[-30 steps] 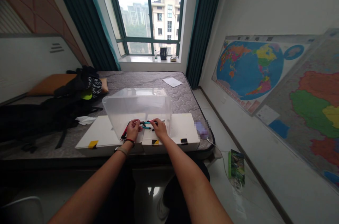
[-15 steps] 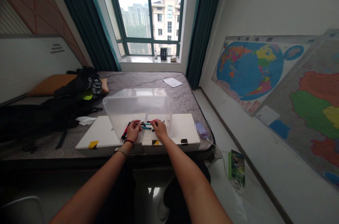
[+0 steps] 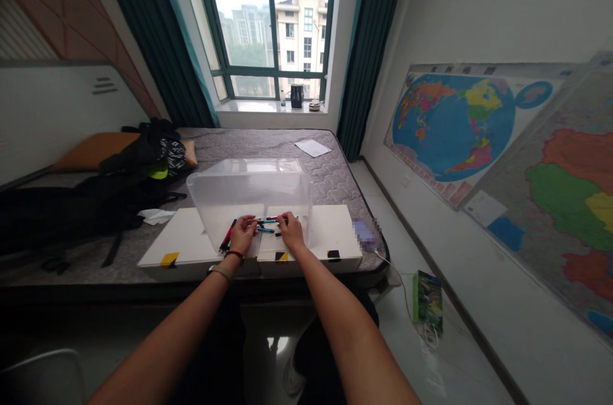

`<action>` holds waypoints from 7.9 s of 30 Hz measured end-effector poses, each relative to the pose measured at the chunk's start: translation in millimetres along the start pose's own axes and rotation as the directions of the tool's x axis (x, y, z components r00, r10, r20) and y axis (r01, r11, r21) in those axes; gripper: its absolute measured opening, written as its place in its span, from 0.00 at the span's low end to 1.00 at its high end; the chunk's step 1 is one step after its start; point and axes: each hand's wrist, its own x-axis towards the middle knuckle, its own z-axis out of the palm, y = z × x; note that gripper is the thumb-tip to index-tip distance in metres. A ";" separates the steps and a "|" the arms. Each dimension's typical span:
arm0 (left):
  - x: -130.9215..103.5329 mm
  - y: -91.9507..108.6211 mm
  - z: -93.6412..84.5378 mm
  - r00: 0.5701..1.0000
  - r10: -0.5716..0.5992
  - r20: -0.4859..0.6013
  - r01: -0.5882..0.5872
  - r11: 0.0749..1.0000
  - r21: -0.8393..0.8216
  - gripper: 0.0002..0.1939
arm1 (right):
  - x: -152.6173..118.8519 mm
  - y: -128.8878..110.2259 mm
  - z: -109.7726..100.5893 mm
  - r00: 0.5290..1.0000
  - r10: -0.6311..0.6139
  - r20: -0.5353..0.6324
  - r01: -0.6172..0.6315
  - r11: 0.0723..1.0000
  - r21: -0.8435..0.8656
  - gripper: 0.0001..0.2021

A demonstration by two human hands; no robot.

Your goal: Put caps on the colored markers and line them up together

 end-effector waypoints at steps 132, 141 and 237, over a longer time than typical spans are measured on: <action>-39.1 31.1 22.8 0.984 0.149 0.094 -0.161 0.550 0.819 0.17 | 90.6 -99.5 -34.8 0.817 -0.213 0.535 0.493 0.740 -0.458 0.07; -43.7 32.7 27.8 0.970 0.163 0.183 -0.238 0.452 0.860 0.18 | 68.4 -90.2 -41.0 0.896 0.043 0.442 0.284 0.711 -0.644 0.25; -66.0 115.1 -66.9 0.888 0.325 0.325 -0.459 0.625 0.632 0.20 | -68.7 -105.0 39.1 0.811 0.168 0.560 -0.269 0.958 0.102 0.12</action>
